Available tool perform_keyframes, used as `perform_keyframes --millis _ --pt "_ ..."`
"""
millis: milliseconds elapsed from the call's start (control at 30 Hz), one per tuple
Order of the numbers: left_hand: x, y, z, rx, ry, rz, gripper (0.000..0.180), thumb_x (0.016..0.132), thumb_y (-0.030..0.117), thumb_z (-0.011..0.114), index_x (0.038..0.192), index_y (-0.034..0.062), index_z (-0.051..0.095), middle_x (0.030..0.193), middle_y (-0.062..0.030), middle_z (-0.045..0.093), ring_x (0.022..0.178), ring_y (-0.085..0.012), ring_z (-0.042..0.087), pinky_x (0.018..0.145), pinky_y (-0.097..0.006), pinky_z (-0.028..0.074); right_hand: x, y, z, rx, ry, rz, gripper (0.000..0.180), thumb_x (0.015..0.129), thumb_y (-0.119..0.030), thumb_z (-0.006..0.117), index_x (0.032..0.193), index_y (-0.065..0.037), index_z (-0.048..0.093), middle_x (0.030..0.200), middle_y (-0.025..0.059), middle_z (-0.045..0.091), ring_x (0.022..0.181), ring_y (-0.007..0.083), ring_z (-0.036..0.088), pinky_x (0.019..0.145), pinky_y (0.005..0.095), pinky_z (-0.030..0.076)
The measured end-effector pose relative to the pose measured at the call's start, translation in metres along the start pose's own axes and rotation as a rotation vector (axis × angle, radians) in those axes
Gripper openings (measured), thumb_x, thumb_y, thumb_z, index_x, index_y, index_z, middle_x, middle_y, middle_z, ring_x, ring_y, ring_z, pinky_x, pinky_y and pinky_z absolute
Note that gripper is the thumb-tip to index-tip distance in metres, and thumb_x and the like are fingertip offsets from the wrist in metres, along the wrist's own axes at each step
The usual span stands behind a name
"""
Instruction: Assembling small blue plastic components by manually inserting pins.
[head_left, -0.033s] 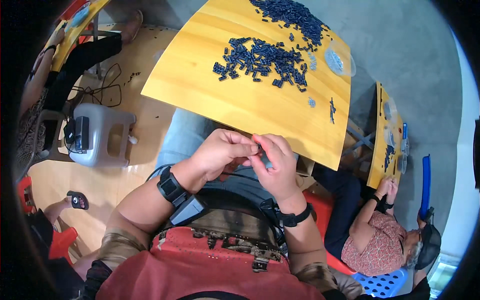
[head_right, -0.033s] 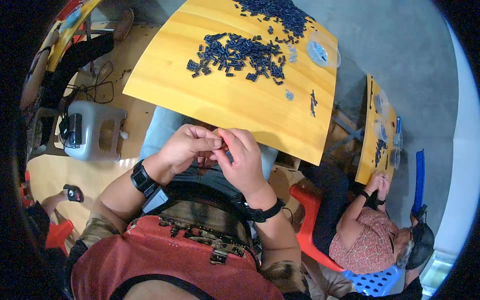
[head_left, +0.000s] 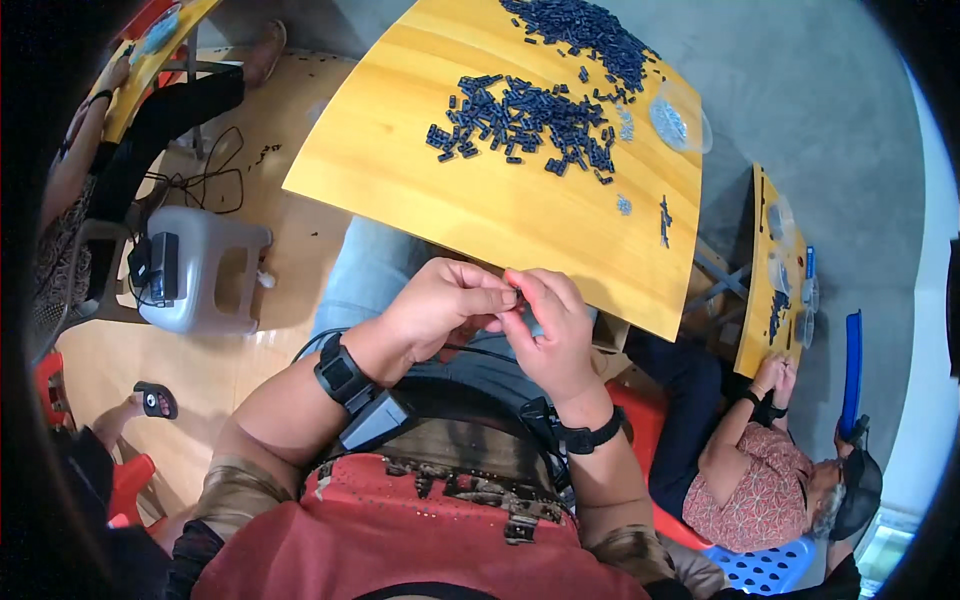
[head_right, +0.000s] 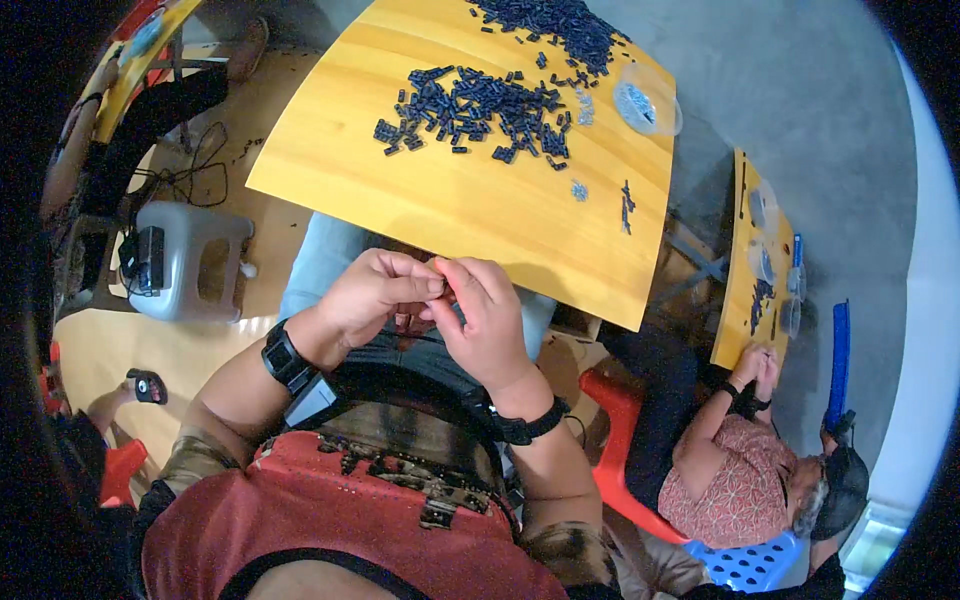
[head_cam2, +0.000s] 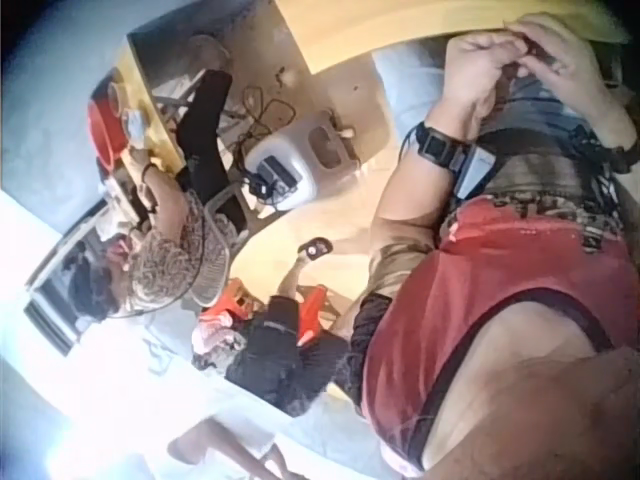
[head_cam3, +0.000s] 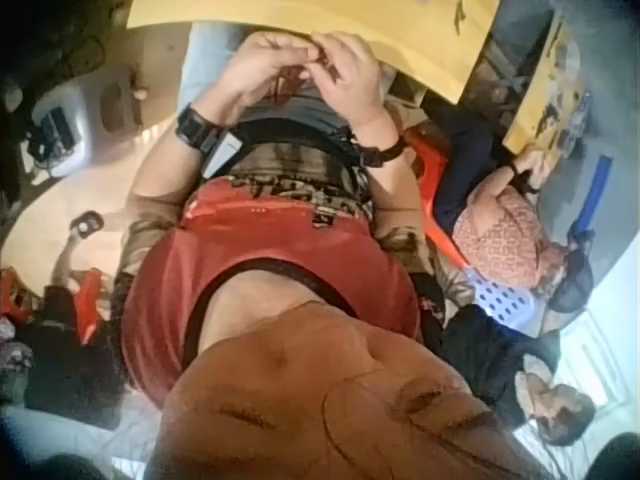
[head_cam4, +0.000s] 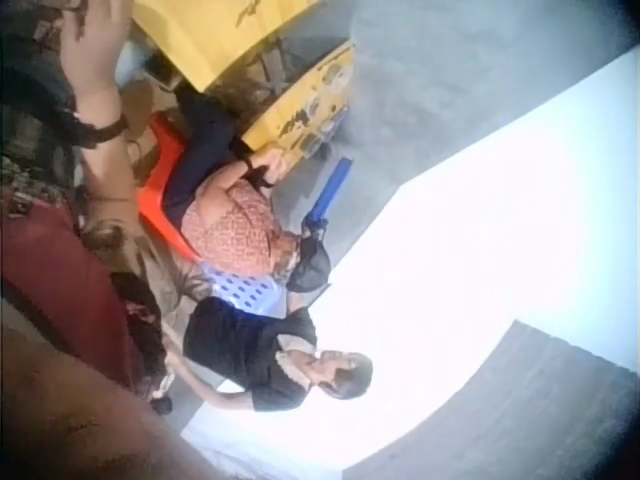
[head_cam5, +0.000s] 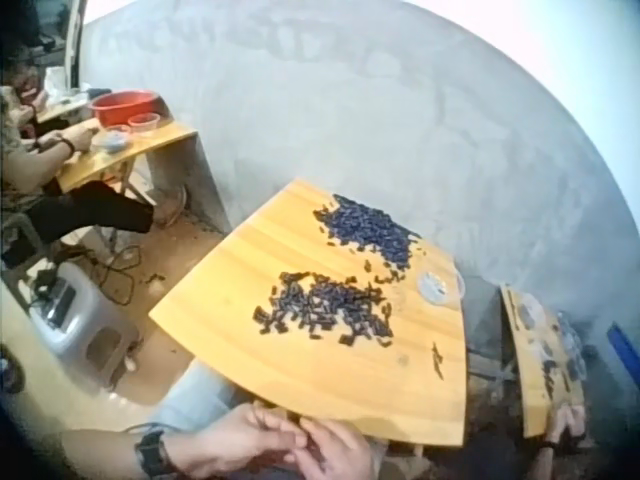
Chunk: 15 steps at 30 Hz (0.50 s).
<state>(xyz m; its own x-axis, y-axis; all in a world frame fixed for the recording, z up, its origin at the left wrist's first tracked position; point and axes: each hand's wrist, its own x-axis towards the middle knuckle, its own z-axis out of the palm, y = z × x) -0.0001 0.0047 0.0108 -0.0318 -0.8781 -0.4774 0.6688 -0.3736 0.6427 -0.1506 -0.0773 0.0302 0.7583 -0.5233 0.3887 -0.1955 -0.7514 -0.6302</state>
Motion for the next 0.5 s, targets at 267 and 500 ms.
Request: perform_keyframes --millis 267,500 --pt "0.0013 -0.0018 0.0020 0.007 0.044 0.033 0.012 0.087 0.013 0.067 0.087 0.0017 0.070 0.070 -0.0052 0.066 0.058 -0.0104 0.059 0.051 -0.022 0.045 -0.0011 0.0051 0.0012 -0.063 -0.013 -0.073 0.038 0.071 -0.002 0.069 0.108 0.001 0.059 0.100 0.0128 0.061 0.089 0.0308 0.059 0.077 0.0380 0.049" --pt "0.0072 -0.0091 -0.0014 0.204 0.063 0.048 0.016 0.090 0.016 0.064 0.081 0.0031 0.067 0.060 -0.0009 0.056 0.042 -0.0057 0.044 0.036 -0.021 0.031 -0.0032 0.0060 0.0003 -0.069 -0.107 0.002 0.039 0.072 -0.005 0.067 0.109 0.001 0.058 0.102 0.0140 0.060 0.093 0.0323 0.057 0.082 0.0387 0.048"
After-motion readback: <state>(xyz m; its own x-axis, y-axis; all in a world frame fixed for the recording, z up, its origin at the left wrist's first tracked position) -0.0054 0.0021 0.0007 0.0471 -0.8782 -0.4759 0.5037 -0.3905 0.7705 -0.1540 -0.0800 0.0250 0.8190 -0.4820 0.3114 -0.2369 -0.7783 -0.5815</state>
